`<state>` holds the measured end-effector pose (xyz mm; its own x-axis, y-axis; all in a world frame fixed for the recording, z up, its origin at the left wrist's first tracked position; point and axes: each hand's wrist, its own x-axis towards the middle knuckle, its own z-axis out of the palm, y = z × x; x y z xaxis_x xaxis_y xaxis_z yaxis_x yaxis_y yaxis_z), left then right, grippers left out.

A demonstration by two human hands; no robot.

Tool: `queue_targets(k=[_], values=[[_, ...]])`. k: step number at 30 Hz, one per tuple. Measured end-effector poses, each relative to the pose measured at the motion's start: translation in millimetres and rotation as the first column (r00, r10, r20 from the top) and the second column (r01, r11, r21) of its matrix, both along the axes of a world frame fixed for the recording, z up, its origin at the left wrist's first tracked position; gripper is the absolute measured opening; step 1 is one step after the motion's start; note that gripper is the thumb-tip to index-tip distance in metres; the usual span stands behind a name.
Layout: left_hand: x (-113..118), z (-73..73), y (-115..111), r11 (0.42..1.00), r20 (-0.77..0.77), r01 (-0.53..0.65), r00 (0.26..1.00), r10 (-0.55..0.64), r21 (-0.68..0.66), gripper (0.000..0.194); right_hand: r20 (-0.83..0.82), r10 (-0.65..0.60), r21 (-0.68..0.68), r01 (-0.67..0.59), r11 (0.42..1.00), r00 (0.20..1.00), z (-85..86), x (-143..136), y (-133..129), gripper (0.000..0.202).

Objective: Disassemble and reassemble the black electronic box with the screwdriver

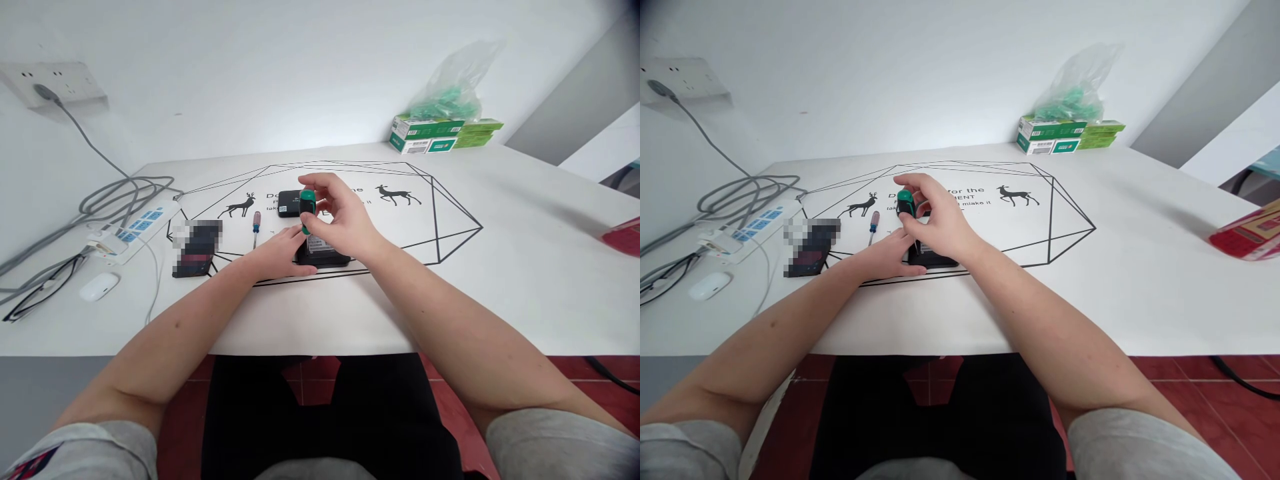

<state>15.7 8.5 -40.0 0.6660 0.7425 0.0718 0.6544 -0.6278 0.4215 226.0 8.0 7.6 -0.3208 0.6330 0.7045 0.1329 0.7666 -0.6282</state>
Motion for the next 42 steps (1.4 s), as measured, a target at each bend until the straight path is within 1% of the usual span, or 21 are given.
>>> queue_targets(k=[4, 10, 15, 20, 23, 27, 29, 30, 33, 34, 35, 36, 39, 41, 42], values=[[1.0, 1.6, -1.1, 1.000, -0.031, -0.017, 0.999, 0.017, -0.014, 0.098, -0.008, 0.006, -0.023, -0.006, 1.000, 1.000, 0.3, 1.1, 0.3, 0.051], [0.6, 0.5, -0.7, 1.000, -0.024, -0.007, 1.000, 0.007, -0.004, 0.097, -0.028, 0.005, -0.036, -0.006, 0.999, 1.000, 0.8, 1.3, 0.4, 0.052], [-0.8, -0.8, -0.3, 0.999, -0.038, -0.035, 0.999, 0.034, -0.027, 0.101, -0.037, -0.005, -0.037, 0.004, 0.999, 0.999, 0.7, 2.1, 1.7, 0.053], [0.6, 2.0, -1.7, 0.999, -0.057, -0.040, 0.998, 0.038, -0.032, 0.104, -0.033, -0.006, -0.036, 0.005, 0.999, 0.999, 0.0, 3.8, 3.3, 0.054], [0.9, 2.9, -2.7, 0.999, -0.052, -0.040, 0.998, 0.039, -0.035, 0.104, -0.049, -0.023, -0.023, 0.022, 0.999, 0.999, -0.2, 4.3, 4.1, 0.053], [-0.2, 1.6, -2.6, 0.998, -0.017, -0.046, 0.999, 0.045, -0.042, 0.104, -0.104, -0.084, -0.011, 0.083, 0.996, 0.991, 0.0, 4.5, 5.6, 0.051], [-0.4, 1.3, -2.1, 0.999, 0.033, -0.043, 0.999, 0.043, 0.014, 0.093, -0.135, -0.119, -0.012, 0.118, 0.993, 0.984, -0.5, 4.8, 7.2, 0.051], [-0.2, 1.5, -1.7, 0.997, 0.058, -0.048, 0.997, 0.045, 0.059, 0.082, -0.149, -0.134, -0.012, 0.134, 0.991, 0.980, -1.0, 5.0, 8.3, 0.051], [1.2, 3.4, -0.8, 0.977, 0.110, -0.080, 0.992, 0.059, 0.198, 0.038, -0.185, -0.179, -0.004, 0.181, 0.984, 0.966, -3.5, 5.4, 12.1, 0.051], [1.8, 4.2, -0.5, 0.968, 0.122, -0.089, 0.991, 0.062, 0.234, 0.025, -0.193, -0.190, 0.000, 0.194, 0.981, 0.963, -4.3, 5.4, 13.2, 0.050], [2.3, 5.0, -0.2, 0.961, 0.130, -0.095, 0.990, 0.062, 0.262, 0.016, -0.199, -0.199, 0.003, 0.204, 0.979, 0.960, -4.9, 5.3, 14.0, 0.050], [2.8, 5.6, 0.1, 0.954, 0.136, -0.099, 0.989, 0.062, 0.283, 0.014, -0.204, -0.206, 0.004, 0.211, 0.978, 0.957, -5.4, 5.0, 14.6, 0.049], [2.1, 5.7, 2.5, 0.941, 0.130, -0.121, 0.988, 0.083, 0.315, 0.021, -0.241, -0.216, -0.005, 0.221, 0.975, 0.946, -5.1, 3.7, 14.6, 0.044], [-1.2, 4.0, 6.3, 0.933, 0.107, -0.162, 0.985, 0.134, 0.322, 0.020, -0.286, -0.226, -0.018, 0.231, 0.973, 0.931, -4.3, 2.9, 14.7, 0.042], [-3.9, 3.0, 9.0, 0.923, 0.099, -0.206, 0.978, 0.183, 0.326, 0.020, -0.307, -0.235, -0.027, 0.238, 0.971, 0.922, -4.1, 2.8, 15.1, 0.041]])
